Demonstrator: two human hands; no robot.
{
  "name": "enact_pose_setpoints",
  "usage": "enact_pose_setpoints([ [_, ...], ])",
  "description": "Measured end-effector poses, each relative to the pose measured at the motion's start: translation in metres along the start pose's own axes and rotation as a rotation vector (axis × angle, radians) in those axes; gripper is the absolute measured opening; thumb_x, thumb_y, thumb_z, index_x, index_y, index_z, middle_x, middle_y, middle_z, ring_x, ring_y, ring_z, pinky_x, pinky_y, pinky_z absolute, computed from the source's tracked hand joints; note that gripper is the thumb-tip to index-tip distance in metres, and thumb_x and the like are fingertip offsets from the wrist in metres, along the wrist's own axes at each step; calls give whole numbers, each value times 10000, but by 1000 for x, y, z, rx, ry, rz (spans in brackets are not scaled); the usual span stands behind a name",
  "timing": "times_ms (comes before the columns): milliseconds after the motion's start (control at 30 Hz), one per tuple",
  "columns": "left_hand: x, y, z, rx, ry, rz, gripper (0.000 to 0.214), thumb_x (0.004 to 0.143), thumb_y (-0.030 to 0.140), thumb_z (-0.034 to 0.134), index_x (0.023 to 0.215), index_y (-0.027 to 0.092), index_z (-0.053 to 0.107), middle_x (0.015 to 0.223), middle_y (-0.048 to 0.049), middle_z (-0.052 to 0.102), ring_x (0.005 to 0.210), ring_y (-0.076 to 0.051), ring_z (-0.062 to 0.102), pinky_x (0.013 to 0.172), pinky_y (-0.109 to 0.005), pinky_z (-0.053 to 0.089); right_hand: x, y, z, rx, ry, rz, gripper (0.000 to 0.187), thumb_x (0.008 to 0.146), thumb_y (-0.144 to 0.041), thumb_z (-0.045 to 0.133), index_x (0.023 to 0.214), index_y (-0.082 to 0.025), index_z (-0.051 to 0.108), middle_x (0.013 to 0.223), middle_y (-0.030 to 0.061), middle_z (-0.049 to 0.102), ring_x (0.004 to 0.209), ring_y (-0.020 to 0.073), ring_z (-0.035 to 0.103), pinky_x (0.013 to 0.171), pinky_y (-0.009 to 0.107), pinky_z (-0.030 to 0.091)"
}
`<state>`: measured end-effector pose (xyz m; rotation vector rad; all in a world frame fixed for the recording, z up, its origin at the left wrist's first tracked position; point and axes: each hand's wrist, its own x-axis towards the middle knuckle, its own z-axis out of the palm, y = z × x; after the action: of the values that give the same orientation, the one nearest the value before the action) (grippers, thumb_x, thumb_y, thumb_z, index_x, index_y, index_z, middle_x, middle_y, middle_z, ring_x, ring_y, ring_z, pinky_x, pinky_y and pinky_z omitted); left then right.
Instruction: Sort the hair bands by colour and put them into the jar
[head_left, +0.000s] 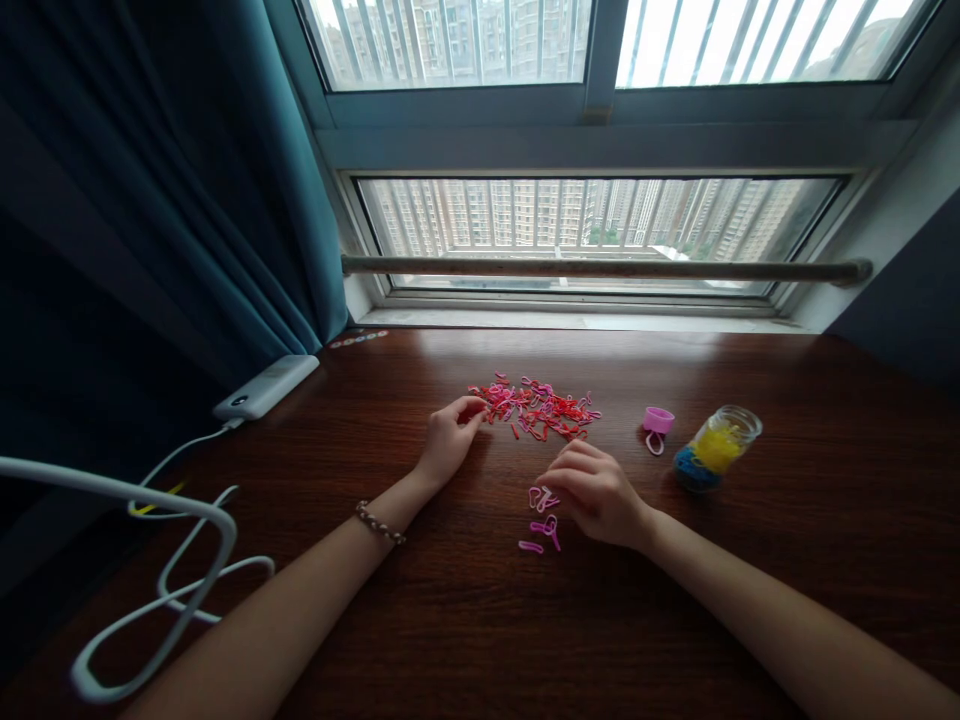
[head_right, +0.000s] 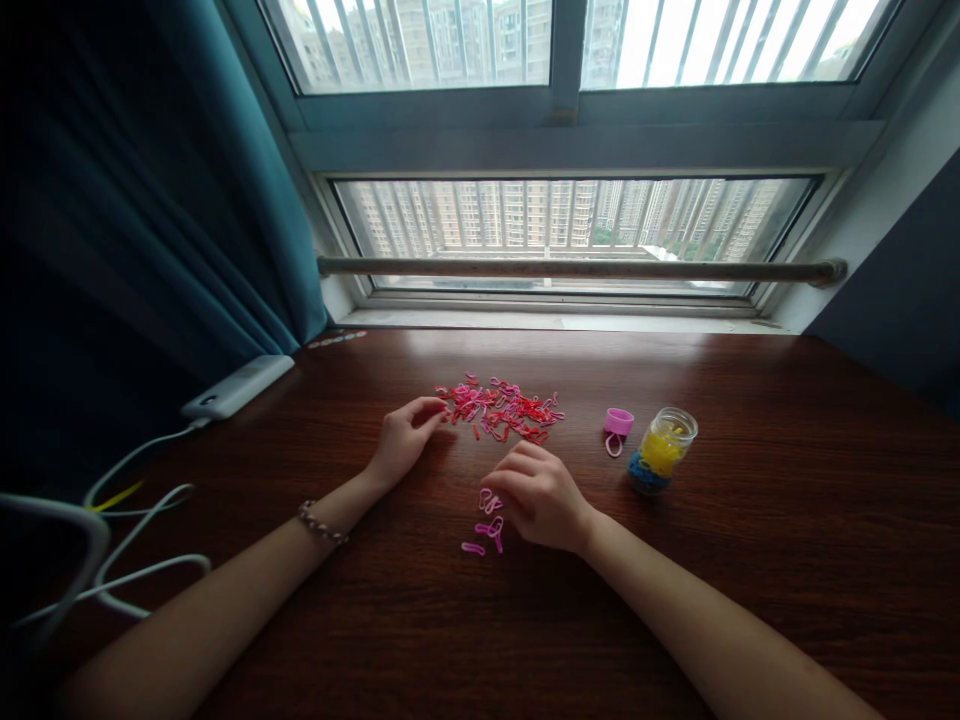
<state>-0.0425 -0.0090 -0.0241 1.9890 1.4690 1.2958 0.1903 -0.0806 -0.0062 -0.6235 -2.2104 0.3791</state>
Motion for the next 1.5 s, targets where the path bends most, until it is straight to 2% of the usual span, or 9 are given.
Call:
enact_pose_setpoints([
  [100,1,0,0,-38,-18,-4,203,784,315,530,885,170,630,848,-46,677,765,-171,634,725,-288,503,0,-3,0,25,-120,-67,195,786,-169,532,949,-200,633,837,40,656,776,166,544,742,319,447],
  [267,-13,23,5,-145,-201,96,260,763,330,577,964,169,608,809,-47,680,726,-160,637,690,-277,516,-2,28,-3,-234,361,403,270,841,-194,409,1012,-197,618,1012,83,618,970,212,517,886,394,396],
  [433,-27,45,8,-97,-499,393,195,783,313,567,912,197,657,875,-65,671,804,-159,614,785,-287,481,-14,67,3,-436,372,647,302,808,-196,397,964,-142,650,1071,130,599,1048,273,442,904,471,359],
  [733,-5,17,-6,-37,-235,256,192,779,321,571,905,200,651,793,-38,676,745,-151,618,770,-294,478,-13,67,1,-331,358,650,296,800,-180,382,913,-132,652,1005,134,605,967,247,509,884,433,388],
  [900,17,-14,-21,27,13,99,217,717,338,627,867,184,655,744,-32,644,709,-159,606,706,-296,485,-1,37,-6,-78,520,581,257,805,-197,418,900,-153,652,999,107,603,935,214,553,856,365,431],
  [1000,24,-19,-25,-98,21,-43,245,711,355,620,859,161,635,670,-22,640,632,-149,604,596,-265,488,5,9,-9,114,414,468,233,804,-187,436,809,-178,669,918,77,632,889,197,578,808,330,455],
  [1133,8,9,-12,-275,-162,-92,246,699,351,635,832,144,624,663,-28,658,557,-129,595,497,-223,467,7,-12,-11,322,131,355,252,784,-185,444,660,-175,663,752,50,650,712,166,603,663,280,485],
  [1267,-15,36,5,-271,-588,73,241,788,347,540,906,156,630,667,-27,681,486,-107,579,503,-218,479,5,-9,-7,295,14,409,229,770,-199,459,700,-172,676,664,25,656,575,136,582,566,243,475],
  [1500,16,-18,-16,357,-109,177,257,837,241,451,1050,235,594,1225,-75,540,1153,-245,464,971,-484,339,1,43,-8,-92,363,572,264,815,-241,428,941,-168,649,976,87,652,923,209,589,834,355,451],
])
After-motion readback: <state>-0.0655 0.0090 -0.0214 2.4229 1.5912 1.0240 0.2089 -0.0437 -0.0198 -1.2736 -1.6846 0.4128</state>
